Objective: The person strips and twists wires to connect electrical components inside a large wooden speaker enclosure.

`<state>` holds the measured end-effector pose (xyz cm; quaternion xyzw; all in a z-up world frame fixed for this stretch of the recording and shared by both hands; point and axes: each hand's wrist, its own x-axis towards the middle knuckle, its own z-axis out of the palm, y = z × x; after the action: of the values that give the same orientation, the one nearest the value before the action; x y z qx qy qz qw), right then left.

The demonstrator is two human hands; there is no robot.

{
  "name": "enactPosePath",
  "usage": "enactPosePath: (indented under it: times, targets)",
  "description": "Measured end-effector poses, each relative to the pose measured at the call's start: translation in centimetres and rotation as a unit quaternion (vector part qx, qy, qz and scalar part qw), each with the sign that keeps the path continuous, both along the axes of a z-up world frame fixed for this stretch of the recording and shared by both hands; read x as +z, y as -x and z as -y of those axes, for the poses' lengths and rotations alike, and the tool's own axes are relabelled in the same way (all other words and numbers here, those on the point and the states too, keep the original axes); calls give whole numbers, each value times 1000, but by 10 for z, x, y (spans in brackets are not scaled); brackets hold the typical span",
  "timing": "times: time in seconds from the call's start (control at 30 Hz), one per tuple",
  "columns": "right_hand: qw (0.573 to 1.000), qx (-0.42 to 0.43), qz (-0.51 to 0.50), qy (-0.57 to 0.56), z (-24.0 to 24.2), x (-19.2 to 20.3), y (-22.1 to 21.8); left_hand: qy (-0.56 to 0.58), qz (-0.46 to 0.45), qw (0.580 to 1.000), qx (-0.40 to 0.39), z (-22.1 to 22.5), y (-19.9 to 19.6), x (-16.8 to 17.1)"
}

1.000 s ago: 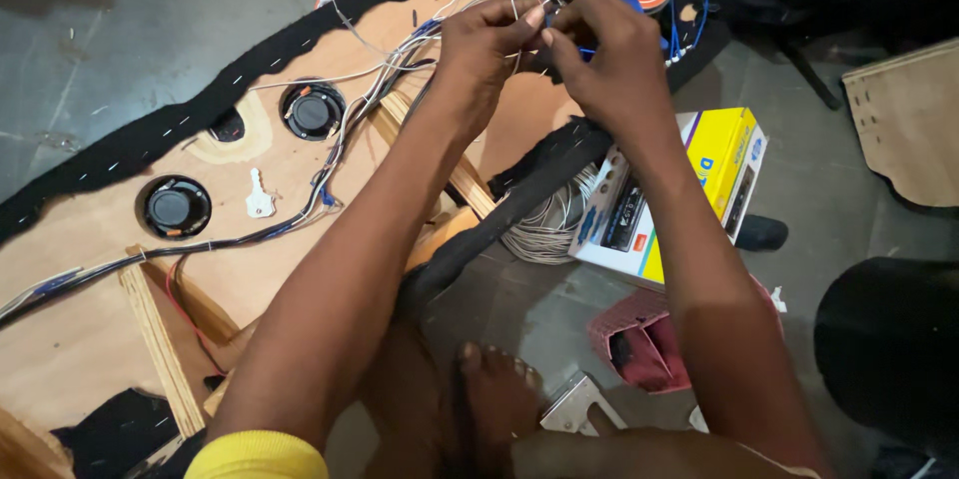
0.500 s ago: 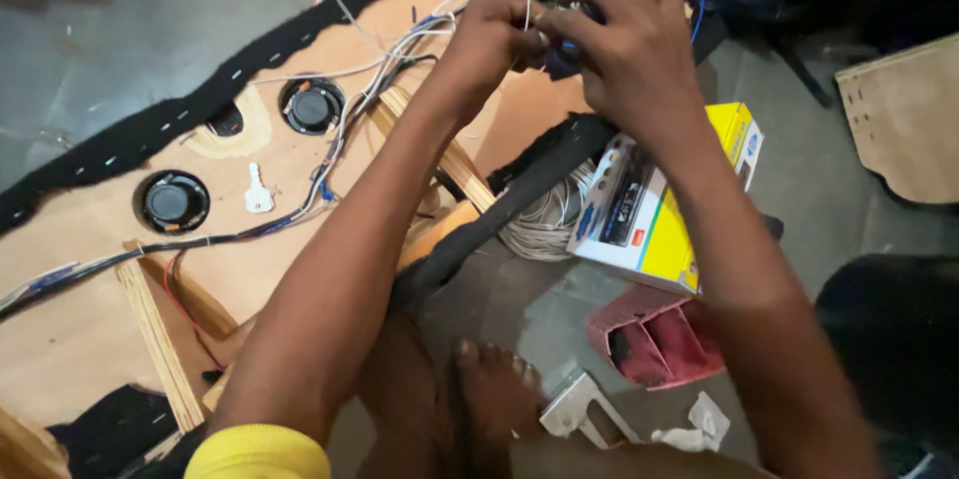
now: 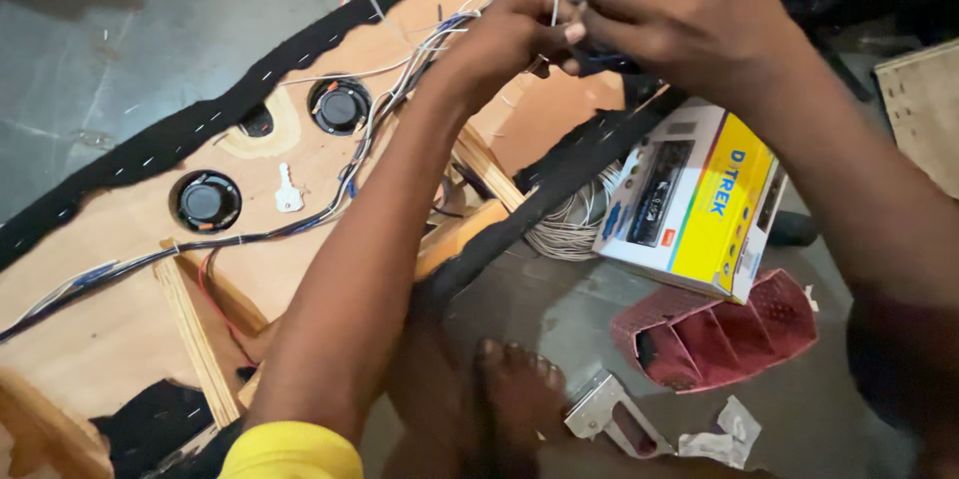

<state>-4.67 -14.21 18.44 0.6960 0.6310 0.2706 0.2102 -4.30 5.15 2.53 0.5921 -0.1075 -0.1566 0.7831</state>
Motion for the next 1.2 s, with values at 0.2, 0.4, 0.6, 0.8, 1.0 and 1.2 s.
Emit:
enactPosePath:
  times: [0.2,0.4,0.6,0.8,1.0,1.2]
  targets:
    - [993,-57,-96,-25,11,-19,0,57,-1,998,-2,8,-2,3]
    - [943,-171,-198,-207,14,-71,4,7,66,991,119,19,-3,2]
    - [407,-365,-704,-453,9,-93,-5,-89,207,933,279,38,1,-1]
    - [705,-265,-526,-395,8,-67,17,-126,236,918,293,39,3,0]
    - [960,-163,-146,-174,13,-50,21,-121,242,918,290,38,3,2]
    - [838,-276,-381,-275,16,-70,-1,-137,219,915,310,39,4,3]
